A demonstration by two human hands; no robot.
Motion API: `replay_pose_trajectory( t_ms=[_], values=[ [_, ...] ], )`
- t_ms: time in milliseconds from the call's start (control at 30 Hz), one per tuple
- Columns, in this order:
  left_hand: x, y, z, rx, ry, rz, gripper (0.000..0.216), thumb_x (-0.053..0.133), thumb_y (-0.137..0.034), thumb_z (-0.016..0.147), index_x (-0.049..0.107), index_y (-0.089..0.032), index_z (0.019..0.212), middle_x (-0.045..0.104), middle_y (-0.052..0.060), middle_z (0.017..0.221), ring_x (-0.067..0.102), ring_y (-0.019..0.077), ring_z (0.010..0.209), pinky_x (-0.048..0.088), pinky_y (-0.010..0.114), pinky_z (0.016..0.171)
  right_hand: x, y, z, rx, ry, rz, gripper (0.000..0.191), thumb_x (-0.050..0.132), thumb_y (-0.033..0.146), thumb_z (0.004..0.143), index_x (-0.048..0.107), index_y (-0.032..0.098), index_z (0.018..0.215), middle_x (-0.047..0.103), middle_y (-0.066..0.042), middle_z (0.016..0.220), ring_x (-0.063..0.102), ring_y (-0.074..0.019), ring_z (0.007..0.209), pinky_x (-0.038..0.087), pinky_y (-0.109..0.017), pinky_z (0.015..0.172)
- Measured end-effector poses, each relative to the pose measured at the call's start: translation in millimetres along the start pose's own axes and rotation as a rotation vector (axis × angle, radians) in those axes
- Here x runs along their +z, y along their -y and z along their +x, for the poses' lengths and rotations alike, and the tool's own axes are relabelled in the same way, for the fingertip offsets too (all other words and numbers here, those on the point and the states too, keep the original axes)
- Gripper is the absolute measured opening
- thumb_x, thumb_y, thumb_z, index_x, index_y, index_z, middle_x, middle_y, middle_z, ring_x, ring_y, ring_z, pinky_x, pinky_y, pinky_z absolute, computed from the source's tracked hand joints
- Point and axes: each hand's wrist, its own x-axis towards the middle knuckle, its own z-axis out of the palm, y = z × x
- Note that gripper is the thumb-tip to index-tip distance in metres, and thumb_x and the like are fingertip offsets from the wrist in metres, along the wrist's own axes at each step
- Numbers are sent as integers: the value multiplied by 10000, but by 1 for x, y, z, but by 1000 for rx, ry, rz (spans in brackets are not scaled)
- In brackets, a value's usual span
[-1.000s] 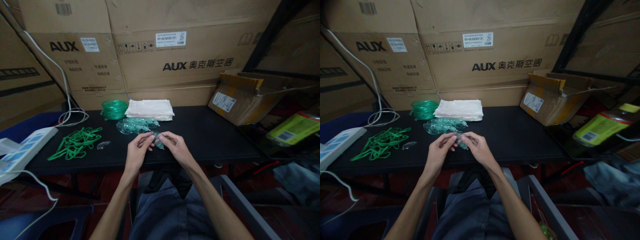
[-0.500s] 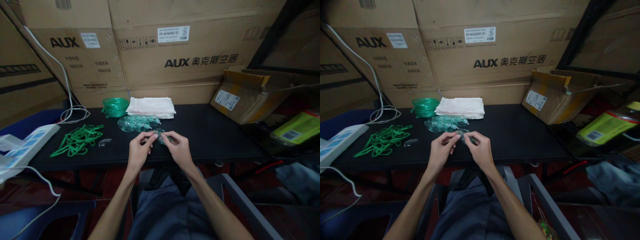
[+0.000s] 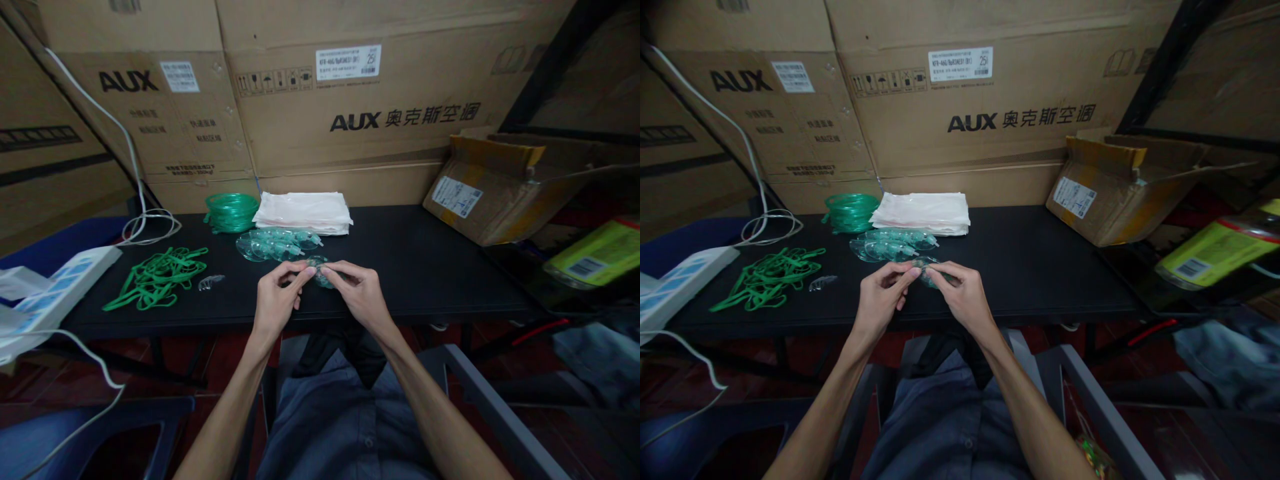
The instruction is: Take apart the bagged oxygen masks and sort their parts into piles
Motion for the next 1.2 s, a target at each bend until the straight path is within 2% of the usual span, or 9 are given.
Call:
replay_pose_trajectory(
  t_ms=[500, 600, 667, 733, 800, 900, 1000, 1100, 1200],
  values=[
    [-2, -6, -3, -53, 51, -20, 336, 814, -459, 817, 753, -149, 928, 532, -54, 555, 431, 47, 408, 325, 132, 343, -6, 6, 4, 114, 89, 145, 202, 799, 407, 831, 822, 209, 862, 788, -33, 873, 682, -197, 812, 519, -321, 791],
    [0, -9, -3, -38, 63, -26, 417, 821, -444, 808, 734, -179, 1119, 716, 34, 869, 527, 67, 506, 374, 139, 354, -8, 5, 5, 149, 106, 205, 239, 805, 440, 828, 793, 201, 840, 754, -21, 826, 661, -180, 787, 506, -304, 771],
    [0, -11, -2, 5, 93, -11, 460, 802, -429, 824, 704, -220, 1222, 708, 85, 1191, 621, 102, 644, 433, 152, 391, -9, 5, 5, 182, 121, 253, 263, 793, 457, 837, 775, 194, 852, 737, -22, 816, 657, -176, 779, 508, -298, 756],
    [1, -11, -1, 65, 133, 18, 358, 773, -413, 849, 731, -216, 1145, 650, 96, 1334, 680, 157, 833, 500, 168, 472, -9, 5, 5, 219, 141, 301, 281, 772, 464, 851, 761, 184, 860, 722, -28, 798, 655, -176, 756, 518, -296, 721],
    [0, -10, -1, 106, 148, 41, 243, 764, -399, 856, 744, -188, 975, 664, 91, 1278, 673, 200, 974, 542, 186, 568, -10, 7, 5, 250, 153, 335, 289, 758, 463, 859, 756, 175, 870, 712, -38, 791, 652, -177, 733, 520, -288, 662],
    [0, -9, -1, 109, 117, 53, 230, 777, -396, 846, 704, -178, 863, 694, 45, 1004, 649, 169, 870, 550, 206, 632, -9, 8, 5, 256, 123, 358, 301, 739, 464, 878, 760, 190, 1001, 728, -62, 910, 669, -194, 817, 515, -268, 616],
    [0, -9, -1, 104, 54, 63, 258, 783, -413, 841, 673, -179, 831, 656, 0, 847, 601, 126, 718, 534, 210, 634, -7, 8, 5, 219, 76, 359, 414, 847, 395, 779, 716, 259, 1148, 707, -58, 1157, 661, -217, 1054, 553, -272, 739],
    [-1, -10, -2, 112, 21, 63, 283, 791, -433, 830, 667, -179, 810, 640, -7, 784, 585, 124, 679, 522, 213, 622, -6, 7, 5, 198, 86, 348, 527, 942, 271, 639, 706, 273, 1111, 690, -33, 1217, 644, -219, 1140, 550, -295, 891],
    [-1, -9, -2, 134, 12, 44, 307, 695, -491, 907, 706, -184, 898, 665, 12, 815, 592, 139, 700, 515, 220, 610, -7, 5, 6, 193, 121, 347, 357, 883, 322, 741, 723, 237, 1049, 709, -44, 1142, 676, -204, 1029, 559, -294, 839]
  ],
)
